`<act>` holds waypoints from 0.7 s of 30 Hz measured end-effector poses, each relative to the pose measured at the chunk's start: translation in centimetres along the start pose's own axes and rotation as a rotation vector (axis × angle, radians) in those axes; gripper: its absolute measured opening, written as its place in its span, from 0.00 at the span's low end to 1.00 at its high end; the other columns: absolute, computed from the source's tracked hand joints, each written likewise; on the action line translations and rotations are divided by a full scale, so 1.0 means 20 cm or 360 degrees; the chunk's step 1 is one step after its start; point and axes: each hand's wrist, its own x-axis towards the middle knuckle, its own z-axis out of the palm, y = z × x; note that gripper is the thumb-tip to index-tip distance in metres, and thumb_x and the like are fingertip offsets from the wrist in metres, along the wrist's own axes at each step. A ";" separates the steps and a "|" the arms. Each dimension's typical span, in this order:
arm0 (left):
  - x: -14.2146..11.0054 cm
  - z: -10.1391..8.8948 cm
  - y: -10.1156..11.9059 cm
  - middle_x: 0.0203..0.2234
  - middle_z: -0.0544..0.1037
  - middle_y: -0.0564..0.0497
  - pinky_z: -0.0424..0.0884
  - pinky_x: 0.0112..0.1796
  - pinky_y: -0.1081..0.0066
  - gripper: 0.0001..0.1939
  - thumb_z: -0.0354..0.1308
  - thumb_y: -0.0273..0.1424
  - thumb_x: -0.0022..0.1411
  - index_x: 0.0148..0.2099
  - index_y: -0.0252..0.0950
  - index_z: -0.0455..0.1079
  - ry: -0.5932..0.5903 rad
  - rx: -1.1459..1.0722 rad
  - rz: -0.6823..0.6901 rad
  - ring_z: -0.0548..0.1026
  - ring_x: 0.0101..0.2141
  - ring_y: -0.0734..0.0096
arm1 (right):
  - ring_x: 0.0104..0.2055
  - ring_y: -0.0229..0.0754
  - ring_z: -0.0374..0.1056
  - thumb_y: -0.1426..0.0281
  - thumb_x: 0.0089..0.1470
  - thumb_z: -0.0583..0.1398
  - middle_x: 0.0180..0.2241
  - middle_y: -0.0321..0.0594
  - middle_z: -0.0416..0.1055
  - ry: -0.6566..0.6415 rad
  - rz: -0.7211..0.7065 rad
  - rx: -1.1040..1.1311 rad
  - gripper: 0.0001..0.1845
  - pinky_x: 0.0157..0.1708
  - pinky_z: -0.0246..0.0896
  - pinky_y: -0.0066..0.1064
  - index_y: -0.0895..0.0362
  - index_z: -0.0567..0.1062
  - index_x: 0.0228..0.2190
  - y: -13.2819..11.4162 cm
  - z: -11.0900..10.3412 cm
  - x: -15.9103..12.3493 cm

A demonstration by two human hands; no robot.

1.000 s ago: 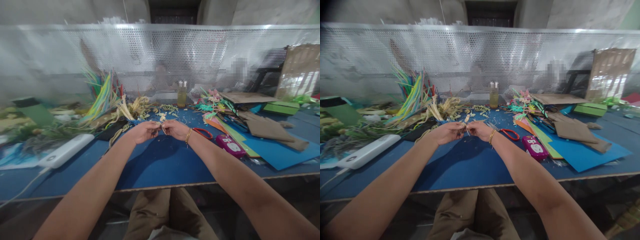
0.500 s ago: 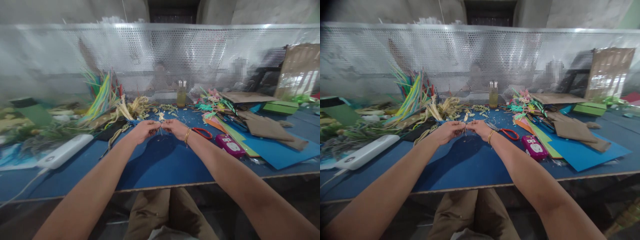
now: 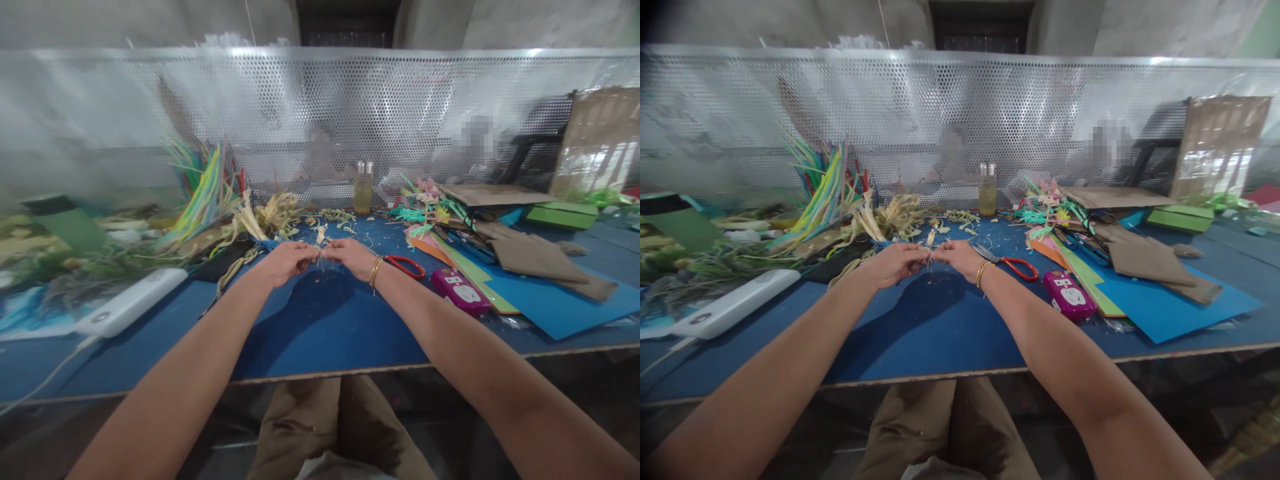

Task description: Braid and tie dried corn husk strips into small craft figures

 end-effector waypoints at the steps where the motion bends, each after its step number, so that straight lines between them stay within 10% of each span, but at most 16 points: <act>1: 0.00 0.00 0.01 0.21 0.69 0.52 0.56 0.24 0.72 0.11 0.67 0.34 0.44 0.24 0.33 0.70 -0.0026 -0.0034 -0.0028 0.63 0.21 0.78 | 0.23 0.31 0.54 0.67 0.37 0.65 0.19 0.31 0.62 -0.0033 0.0006 0.0042 0.11 0.28 0.52 0.27 0.57 0.68 0.18 0.00 0.00 0.00; 12: -0.02 -0.01 0.03 0.23 0.72 0.51 0.59 0.25 0.72 0.10 0.67 0.33 0.45 0.28 0.33 0.71 -0.0184 -0.0217 -0.0151 0.65 0.22 0.78 | 0.22 0.32 0.53 0.62 0.39 0.65 0.18 0.30 0.60 -0.0232 0.0066 0.0261 0.16 0.25 0.49 0.27 0.56 0.65 0.18 -0.01 0.00 -0.02; 21: 0.01 -0.03 0.00 0.19 0.69 0.52 0.55 0.22 0.73 0.13 0.68 0.35 0.43 0.23 0.33 0.69 -0.0003 0.0109 -0.0028 0.62 0.19 0.78 | 0.23 0.31 0.55 0.63 0.37 0.67 0.20 0.31 0.64 0.0009 0.0040 -0.0068 0.14 0.27 0.51 0.27 0.58 0.71 0.22 -0.01 0.00 -0.02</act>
